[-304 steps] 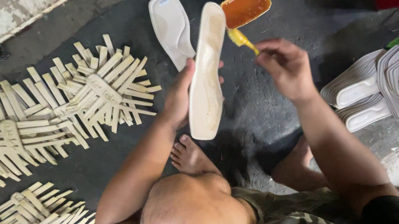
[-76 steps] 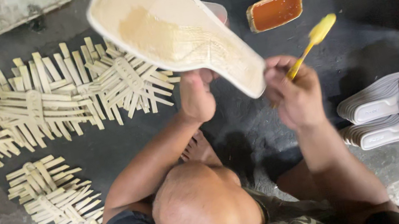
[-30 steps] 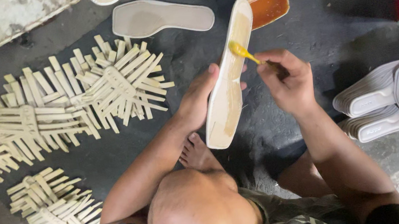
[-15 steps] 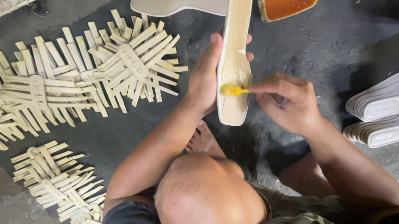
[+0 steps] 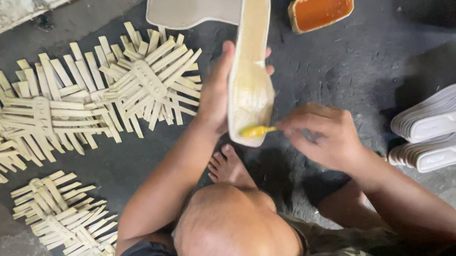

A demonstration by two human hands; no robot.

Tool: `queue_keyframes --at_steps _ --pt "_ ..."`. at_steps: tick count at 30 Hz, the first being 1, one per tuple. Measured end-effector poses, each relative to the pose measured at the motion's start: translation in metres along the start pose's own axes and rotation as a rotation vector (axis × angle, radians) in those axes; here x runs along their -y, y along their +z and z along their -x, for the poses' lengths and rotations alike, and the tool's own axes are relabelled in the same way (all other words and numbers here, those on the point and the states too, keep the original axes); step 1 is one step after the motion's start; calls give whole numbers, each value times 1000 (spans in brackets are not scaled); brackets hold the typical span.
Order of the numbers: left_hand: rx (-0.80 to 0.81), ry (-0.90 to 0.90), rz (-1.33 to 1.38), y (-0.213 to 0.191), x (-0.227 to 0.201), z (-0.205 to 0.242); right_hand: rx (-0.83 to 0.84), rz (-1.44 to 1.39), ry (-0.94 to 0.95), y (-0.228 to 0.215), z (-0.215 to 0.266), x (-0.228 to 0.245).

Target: The person sits on the floor and uses a yellow brush to apply a brown adhesive from a container onto the bottom of white sandal soles. They handle the soles one at a time, coating the surface and placing them aside.

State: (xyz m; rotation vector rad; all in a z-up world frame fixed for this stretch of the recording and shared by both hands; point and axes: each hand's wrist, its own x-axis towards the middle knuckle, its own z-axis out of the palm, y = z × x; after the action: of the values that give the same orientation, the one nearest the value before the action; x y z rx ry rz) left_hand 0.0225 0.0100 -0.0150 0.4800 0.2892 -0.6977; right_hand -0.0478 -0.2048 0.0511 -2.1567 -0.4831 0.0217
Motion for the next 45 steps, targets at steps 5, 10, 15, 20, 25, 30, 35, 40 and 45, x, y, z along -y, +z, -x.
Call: queue_keyframes --at_steps 5,10,15,20,25,30,35,40,45 --pt "115 -332 42 2 -36 40 -153 -112 414 -51 -23 -35" --pt "391 -239 115 -20 -35 60 169 -343 455 -50 -49 -50" --pt "66 319 -257 -16 13 71 50 -978 698 2 -65 -11" --pt "-214 689 -647 1 26 71 -69 -1159 703 62 -73 15" --pt "-283 746 -561 2 11 66 -137 -1170 620 79 -88 26" --pt "-459 839 -474 -20 -15 57 -183 -789 379 73 -86 17" --pt "-450 1028 -415 -74 -79 28 -264 -495 401 46 -58 -35" --pt "-525 1069 -402 -95 -101 19 -314 -182 500 18 -20 -77" --pt "-614 1028 -434 -110 -112 14 -207 79 507 27 -20 -108"
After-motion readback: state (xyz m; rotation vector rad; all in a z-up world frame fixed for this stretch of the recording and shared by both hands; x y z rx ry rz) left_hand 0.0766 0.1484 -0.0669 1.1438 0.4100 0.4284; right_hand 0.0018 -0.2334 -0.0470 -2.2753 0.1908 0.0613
